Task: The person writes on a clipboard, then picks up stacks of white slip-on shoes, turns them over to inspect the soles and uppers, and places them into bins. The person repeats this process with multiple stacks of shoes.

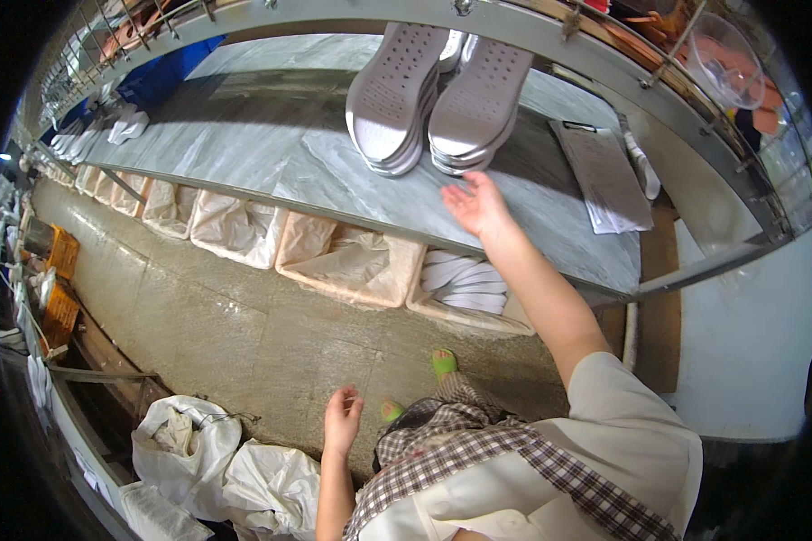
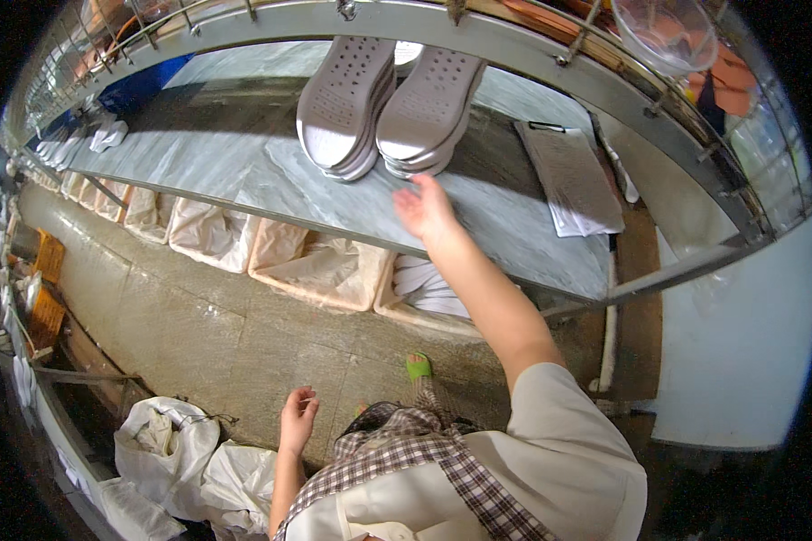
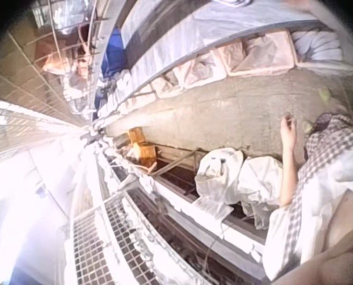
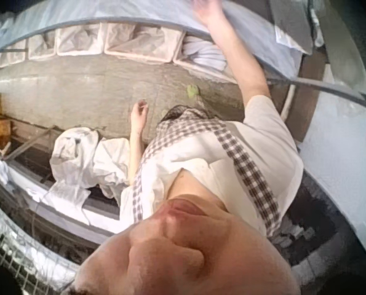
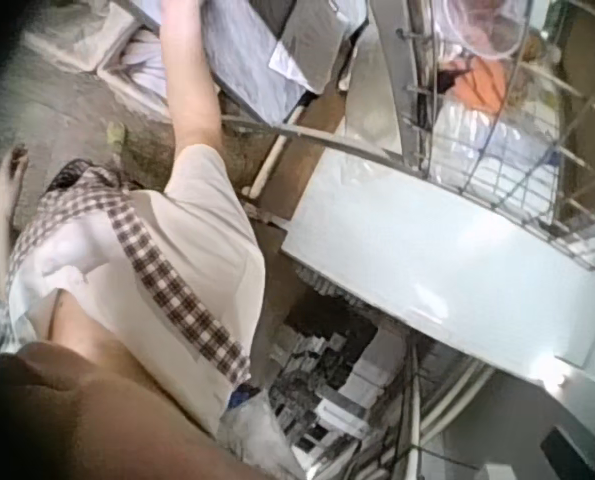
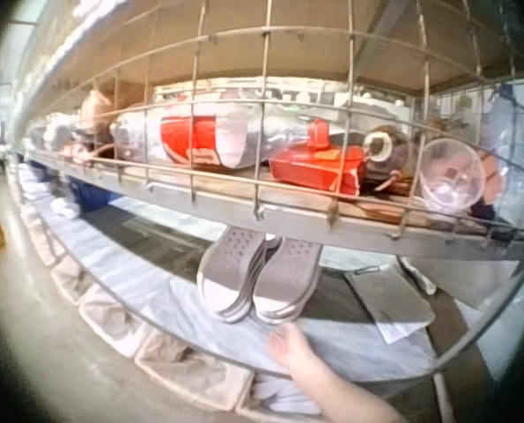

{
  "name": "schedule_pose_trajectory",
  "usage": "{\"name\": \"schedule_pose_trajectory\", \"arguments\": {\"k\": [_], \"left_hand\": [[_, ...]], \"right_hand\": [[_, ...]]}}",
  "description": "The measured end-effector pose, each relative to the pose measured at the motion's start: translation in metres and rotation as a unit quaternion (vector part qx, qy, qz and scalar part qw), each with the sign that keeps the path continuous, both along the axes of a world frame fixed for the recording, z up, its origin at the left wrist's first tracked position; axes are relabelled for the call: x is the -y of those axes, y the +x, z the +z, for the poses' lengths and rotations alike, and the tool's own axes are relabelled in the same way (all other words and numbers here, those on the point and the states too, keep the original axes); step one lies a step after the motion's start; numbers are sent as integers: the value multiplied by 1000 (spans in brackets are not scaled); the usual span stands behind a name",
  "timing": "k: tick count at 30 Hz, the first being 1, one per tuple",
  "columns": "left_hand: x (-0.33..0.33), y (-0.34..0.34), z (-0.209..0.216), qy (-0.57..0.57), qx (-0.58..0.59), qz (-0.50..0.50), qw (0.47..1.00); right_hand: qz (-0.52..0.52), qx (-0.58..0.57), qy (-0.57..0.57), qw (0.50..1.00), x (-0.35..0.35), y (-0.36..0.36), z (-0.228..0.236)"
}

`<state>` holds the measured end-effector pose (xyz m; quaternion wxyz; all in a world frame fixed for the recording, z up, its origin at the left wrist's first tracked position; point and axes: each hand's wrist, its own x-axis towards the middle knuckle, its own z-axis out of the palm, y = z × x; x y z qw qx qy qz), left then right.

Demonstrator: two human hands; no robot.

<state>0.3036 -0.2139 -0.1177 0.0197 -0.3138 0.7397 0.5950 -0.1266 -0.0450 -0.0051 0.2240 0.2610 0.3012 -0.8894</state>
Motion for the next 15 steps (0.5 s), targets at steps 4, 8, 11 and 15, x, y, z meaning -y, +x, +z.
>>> {"name": "schedule_pose_trajectory", "arguments": {"k": [4, 8, 11, 15], "left_hand": [[-8, -36, 11, -40, 10, -52, 998], [-17, -59, 22, -91, -7, -100, 991], [-18, -70, 33, -73, -11, -103, 992], [8, -108, 69, -144, -72, -96, 982]], "right_hand": [[186, -30, -11, 982, 55, 2, -11], [29, -4, -24, 999, 114, -20, -28], [-19, -18, 48, 999, 133, -23, -32], [22, -91, 117, 989, 118, -1, -15]]}}
